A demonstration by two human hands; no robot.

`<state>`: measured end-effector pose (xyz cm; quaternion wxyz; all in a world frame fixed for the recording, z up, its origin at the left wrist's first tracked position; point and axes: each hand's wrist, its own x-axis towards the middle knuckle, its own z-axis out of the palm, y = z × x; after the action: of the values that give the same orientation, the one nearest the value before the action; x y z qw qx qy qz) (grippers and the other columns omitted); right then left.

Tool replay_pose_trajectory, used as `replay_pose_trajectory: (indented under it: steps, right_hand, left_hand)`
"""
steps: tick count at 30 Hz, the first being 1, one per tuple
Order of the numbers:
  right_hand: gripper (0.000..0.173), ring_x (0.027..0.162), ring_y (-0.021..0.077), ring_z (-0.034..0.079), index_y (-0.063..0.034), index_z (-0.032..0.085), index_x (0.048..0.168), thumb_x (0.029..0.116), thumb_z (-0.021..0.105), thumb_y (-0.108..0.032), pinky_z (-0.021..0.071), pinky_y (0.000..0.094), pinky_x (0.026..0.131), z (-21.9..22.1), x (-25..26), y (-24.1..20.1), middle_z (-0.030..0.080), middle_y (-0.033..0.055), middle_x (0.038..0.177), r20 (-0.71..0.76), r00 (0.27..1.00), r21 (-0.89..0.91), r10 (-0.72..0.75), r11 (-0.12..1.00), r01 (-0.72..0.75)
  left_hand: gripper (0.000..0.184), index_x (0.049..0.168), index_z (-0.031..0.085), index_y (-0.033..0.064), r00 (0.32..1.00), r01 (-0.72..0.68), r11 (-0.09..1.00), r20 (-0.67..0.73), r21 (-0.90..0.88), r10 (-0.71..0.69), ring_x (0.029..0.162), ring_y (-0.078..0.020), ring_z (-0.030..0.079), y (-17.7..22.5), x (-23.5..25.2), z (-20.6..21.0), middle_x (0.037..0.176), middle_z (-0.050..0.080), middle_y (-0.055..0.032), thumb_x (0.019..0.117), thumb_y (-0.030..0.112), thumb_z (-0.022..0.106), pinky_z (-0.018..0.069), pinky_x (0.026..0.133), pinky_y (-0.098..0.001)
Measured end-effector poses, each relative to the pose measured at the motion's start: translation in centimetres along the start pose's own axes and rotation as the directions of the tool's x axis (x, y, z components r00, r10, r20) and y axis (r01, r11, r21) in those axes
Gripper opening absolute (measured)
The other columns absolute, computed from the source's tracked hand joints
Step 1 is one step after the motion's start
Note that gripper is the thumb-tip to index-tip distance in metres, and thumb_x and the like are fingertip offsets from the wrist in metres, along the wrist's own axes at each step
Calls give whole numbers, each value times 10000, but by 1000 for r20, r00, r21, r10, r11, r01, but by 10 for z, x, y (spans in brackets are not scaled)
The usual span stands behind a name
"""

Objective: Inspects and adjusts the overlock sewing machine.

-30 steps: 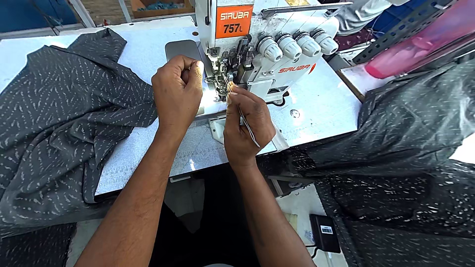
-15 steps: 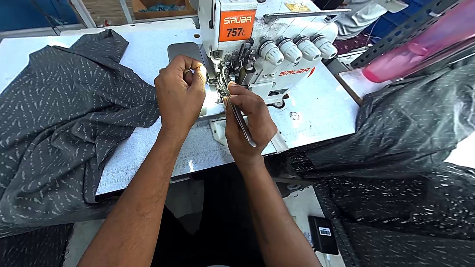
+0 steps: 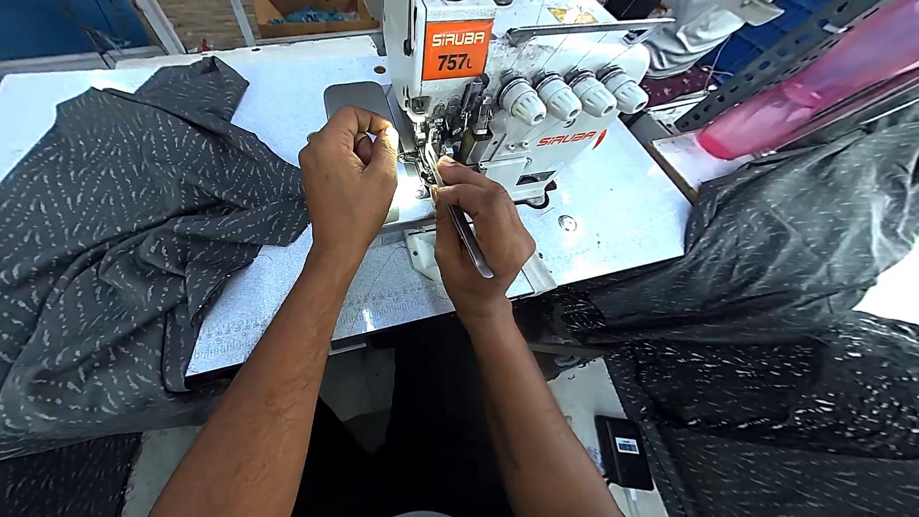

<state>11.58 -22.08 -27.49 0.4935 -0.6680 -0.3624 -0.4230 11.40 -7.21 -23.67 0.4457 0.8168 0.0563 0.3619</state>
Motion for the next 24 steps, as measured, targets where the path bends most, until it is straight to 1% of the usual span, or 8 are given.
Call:
replay_pose_trajectory:
  steps: [5, 8, 11, 14, 16, 18, 20, 24]
  right_hand:
    - [50, 1095, 322, 727, 67, 698, 889, 898, 675, 110, 612, 398, 964, 0, -1, 2, 741, 236, 1051, -19, 999, -6, -26, 1000, 26]
    - [51, 1068, 318, 739, 68, 683, 880, 895, 670, 116, 625, 408, 946, -3, -2, -1, 746, 234, 1031, -43, 999, 57, -26, 998, 28]
    - [50, 1060, 307, 740, 73, 655, 884, 905, 663, 117, 626, 419, 947, -5, -5, -9, 742, 224, 1014, -44, 999, 157, -9, 987, 16]
    - [48, 1055, 297, 741, 69, 664, 880, 904, 669, 110, 630, 402, 932, -4, -9, -16, 745, 223, 1008, 0, 1000, 202, -23, 979, 23]
    - [51, 1058, 302, 742, 68, 675, 878, 899, 676, 114, 632, 397, 930, -4, -13, -17, 748, 226, 1011, 22, 999, 192, -45, 981, 40]
    - [47, 1066, 306, 739, 68, 676, 889, 897, 683, 114, 631, 402, 937, -6, -16, -16, 745, 227, 1031, 9, 999, 169, -42, 985, 40]
    - [56, 1071, 314, 738, 62, 669, 902, 892, 690, 112, 634, 418, 939, -12, -18, -16, 744, 227, 1048, -25, 999, 155, -19, 988, 23]
    - [78, 1116, 314, 722, 50, 661, 929, 892, 706, 101, 628, 440, 963, -32, -31, -19, 737, 203, 1097, -13, 1000, 132, 20, 991, -18]
  left_hand:
    - [97, 990, 698, 111, 1000, -2, 1000, -1, -9, 2, 527, -12, 414, 1, 0, 0, 639, 477, 96, 961, 170, 627, 330, 503, -184]
    - [102, 973, 697, 116, 1000, 5, 996, 23, -91, -3, 540, -10, 450, 0, 1, -2, 657, 509, 92, 969, 194, 631, 356, 503, -178]
    - [201, 908, 686, 144, 987, 95, 978, 148, -187, -67, 503, -23, 487, 2, 7, -7, 690, 578, 72, 1013, 284, 587, 387, 451, -195]
    - [315, 907, 711, 135, 933, 195, 953, 342, -230, -108, 454, -29, 469, 5, 13, -15, 763, 674, 44, 1054, 354, 538, 377, 407, -200]
    - [307, 927, 716, 135, 904, 215, 946, 416, -243, -98, 448, -21, 469, 5, 16, -18, 789, 697, 46, 1059, 345, 535, 371, 395, -187]
    - [167, 991, 698, 122, 915, 129, 956, 404, -262, -12, 524, -34, 506, 0, 15, -18, 833, 670, 40, 1016, 257, 602, 407, 459, -197]
    - [87, 1025, 705, 109, 946, 19, 973, 318, -232, 57, 582, -55, 577, -4, 10, -15, 907, 700, 20, 962, 167, 692, 465, 498, -211]
    - [161, 1081, 750, 111, 964, -159, 980, 197, -122, 181, 601, -13, 555, -4, 4, -7, 989, 729, 20, 942, 191, 732, 429, 513, -182]
